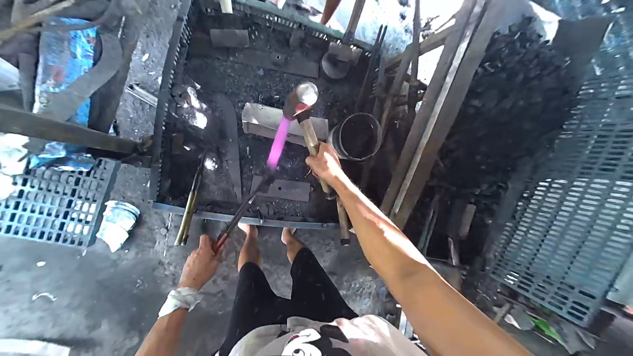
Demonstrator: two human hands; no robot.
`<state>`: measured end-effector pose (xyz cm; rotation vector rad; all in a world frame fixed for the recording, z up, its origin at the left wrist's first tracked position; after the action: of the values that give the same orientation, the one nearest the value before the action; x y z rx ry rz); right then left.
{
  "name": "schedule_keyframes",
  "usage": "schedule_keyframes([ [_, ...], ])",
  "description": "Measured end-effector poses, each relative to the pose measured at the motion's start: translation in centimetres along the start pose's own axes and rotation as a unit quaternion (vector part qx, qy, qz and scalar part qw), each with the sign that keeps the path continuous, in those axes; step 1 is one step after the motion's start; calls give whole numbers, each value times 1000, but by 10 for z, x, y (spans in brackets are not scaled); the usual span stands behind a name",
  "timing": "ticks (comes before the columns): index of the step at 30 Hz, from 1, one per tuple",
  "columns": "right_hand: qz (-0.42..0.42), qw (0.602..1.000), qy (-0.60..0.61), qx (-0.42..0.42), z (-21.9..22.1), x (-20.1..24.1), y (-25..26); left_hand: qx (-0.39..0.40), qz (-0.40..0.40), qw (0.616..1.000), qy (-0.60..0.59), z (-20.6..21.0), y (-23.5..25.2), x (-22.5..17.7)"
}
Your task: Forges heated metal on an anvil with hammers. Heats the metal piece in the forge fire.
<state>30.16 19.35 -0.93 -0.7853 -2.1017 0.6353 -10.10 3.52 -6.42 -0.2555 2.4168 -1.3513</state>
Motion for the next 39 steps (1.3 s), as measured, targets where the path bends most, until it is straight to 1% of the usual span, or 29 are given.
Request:
schedule_keyframes([
  [3,21,999,-42,8,12,-16,22,-8,31,999,-1,-11,4,5],
  [5,18,996,-88,9,16,-23,47,28,61,998,-13,-11,7,16],
  [7,15,990,-138,16,14,-15,61,62,81,992,-73,-4,0,24],
  [9,16,989,-146,11,11,-13,61,65,78,986,-136,5,-15,30],
  [11,26,993,-113,-1,12,-22,52,41,51,980,-188,18,-34,38],
  [13,42,995,-90,-7,15,-26,45,-5,24,972,-233,32,-48,41],
  [15,40,994,-98,-14,17,-18,39,-42,4,961,-272,36,-49,41],
  [17,42,992,-116,-21,17,-10,29,-73,-7,952,-298,26,-39,36],
  [20,70,988,-135,-22,17,-5,19,-101,-10,947,-304,-19,-9,18],
  [25,80,981,-179,-7,22,-9,17,-107,10,958,-267,-108,67,-24],
  [27,87,980,-180,-7,25,-9,12,-108,43,958,-263,-136,90,-52],
  [29,95,981,-168,-7,28,-9,9,-97,81,964,-234,-162,115,-88],
  [31,103,981,-165,-4,29,-6,7,-100,134,963,-209,-178,139,-127],
  [33,108,979,-170,1,26,-2,7,-109,175,957,-203,-182,148,-159],
  [35,109,979,-174,5,22,-1,7,-121,195,950,-213,-169,138,-170],
  [37,102,981,-165,15,15,1,7,-124,194,946,-228,-145,102,-162],
  [39,97,983,-153,30,8,4,5,-114,160,947,-255,-109,60,-143],
])
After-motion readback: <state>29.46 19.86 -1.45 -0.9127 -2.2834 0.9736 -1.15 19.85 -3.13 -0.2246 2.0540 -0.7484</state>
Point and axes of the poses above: each hand's wrist, its own y-axis towards the middle knuckle, its own z-axis out of the palm, x = y × z, the point moved 3 cm from there along y, towards the middle knuckle, and after that the axes turned 2 degrees about y, right-handed, at the moved point
